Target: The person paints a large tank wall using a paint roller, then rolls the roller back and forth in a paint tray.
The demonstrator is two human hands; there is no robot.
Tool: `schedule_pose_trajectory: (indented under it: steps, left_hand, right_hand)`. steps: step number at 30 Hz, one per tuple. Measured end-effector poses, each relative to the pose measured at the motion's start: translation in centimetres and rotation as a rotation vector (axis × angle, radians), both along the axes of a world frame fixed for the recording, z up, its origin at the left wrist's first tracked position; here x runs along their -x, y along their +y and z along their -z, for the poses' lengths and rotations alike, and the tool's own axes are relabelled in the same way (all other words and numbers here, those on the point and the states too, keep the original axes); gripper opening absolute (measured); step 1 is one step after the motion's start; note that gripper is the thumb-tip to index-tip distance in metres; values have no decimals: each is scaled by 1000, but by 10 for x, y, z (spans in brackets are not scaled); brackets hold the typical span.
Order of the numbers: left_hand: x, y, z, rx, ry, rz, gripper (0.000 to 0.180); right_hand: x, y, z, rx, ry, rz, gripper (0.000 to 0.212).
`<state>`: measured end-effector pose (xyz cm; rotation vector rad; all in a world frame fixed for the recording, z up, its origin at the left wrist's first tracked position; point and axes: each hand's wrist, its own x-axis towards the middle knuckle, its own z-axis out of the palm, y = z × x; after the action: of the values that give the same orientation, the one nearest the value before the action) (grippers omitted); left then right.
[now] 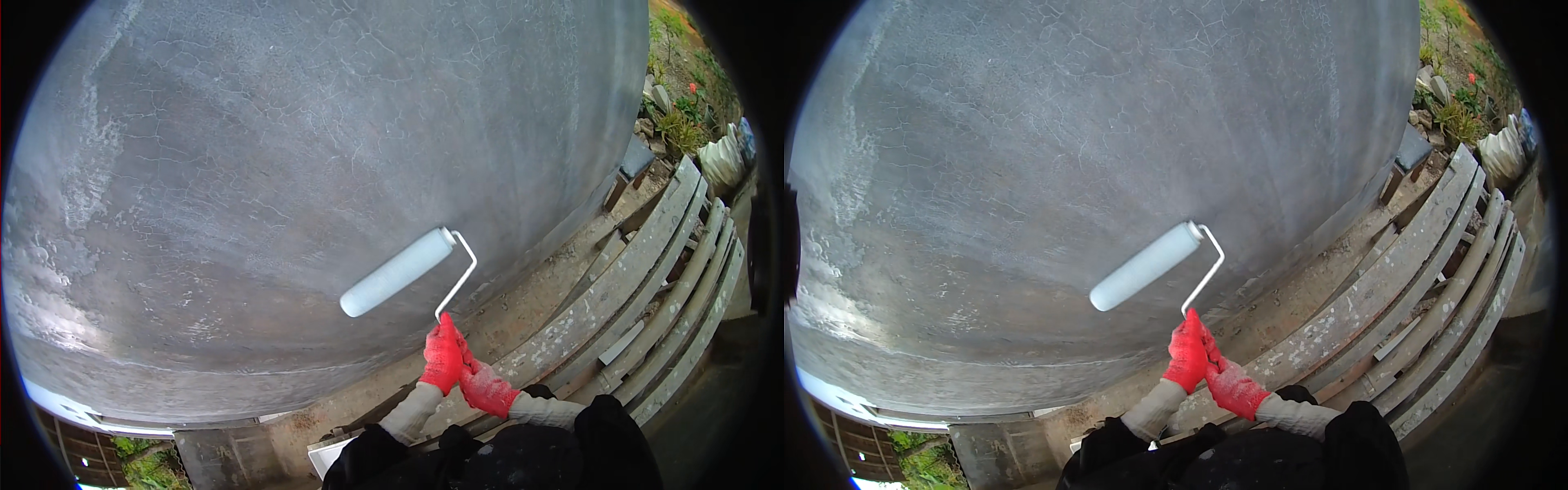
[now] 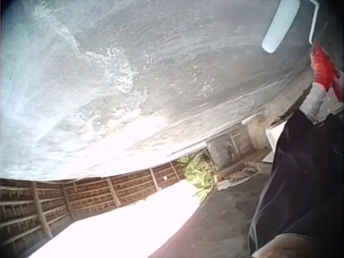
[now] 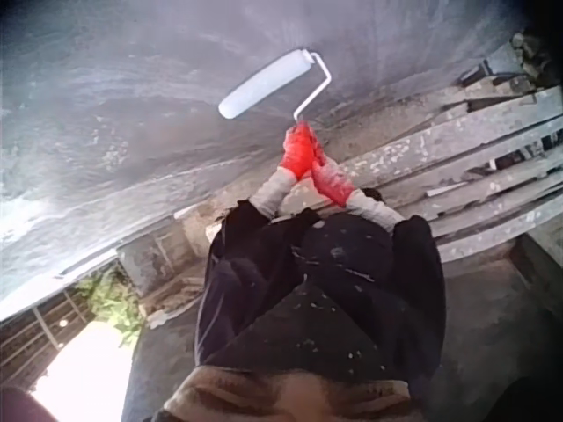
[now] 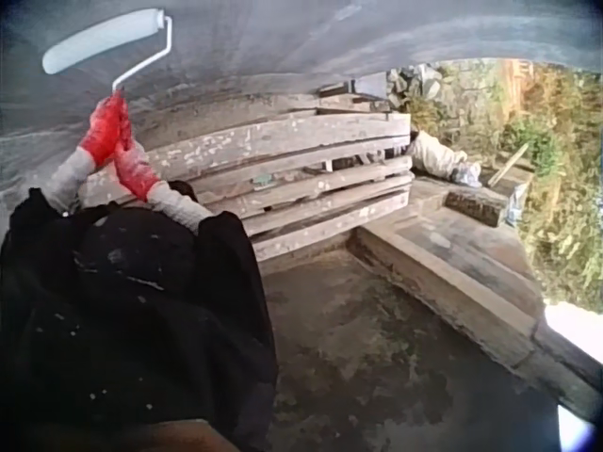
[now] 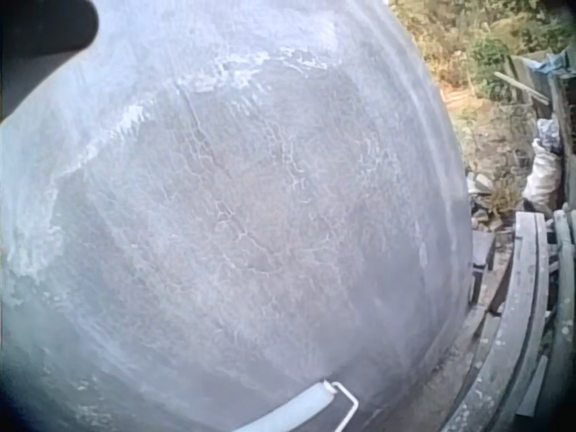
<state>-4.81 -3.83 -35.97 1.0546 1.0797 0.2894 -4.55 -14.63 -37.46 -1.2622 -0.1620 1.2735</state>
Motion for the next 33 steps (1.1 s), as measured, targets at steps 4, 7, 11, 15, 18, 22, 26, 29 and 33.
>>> schedule_pose_trajectory:
  steps: [4, 7, 11, 15, 18, 22, 26, 29, 33]
  left_hand:
    - [-2, 3, -9, 74, 0, -19, 50]
    - [-17, 4, -52, -65, -187, 37, 49]
    - [-28, 23, -111, -197, -421, 35, 48]
    - [-16, 18, -57, -120, -345, 40, 50]
    - [-7, 0, -3, -68, -206, 19, 49]
    - [-8, 1, 12, 86, 39, -52, 48]
    - [-23, 12, -70, -102, -367, 46, 49]
    - [-27, 34, -125, -199, -491, 58, 49]
    - [-26, 27, -99, -195, -456, 46, 49]
  right_hand:
    - [-6, 1, -12, 171, 88, -113, 39]
    - [-19, 10, -18, -203, -388, 119, 39]
    - [-49, 36, -67, -271, -503, -4, 45]
    - [-28, 27, -22, -365, -624, 129, 44]
    - [1, 6, 28, -156, -432, 127, 42]
    - [3, 3, 37, 181, -251, -45, 45]
    - [-32, 24, -44, -338, -639, 237, 39]
    - [-58, 45, -84, -256, -662, -20, 36]
    - [-46, 39, -56, -303, -673, 72, 38]
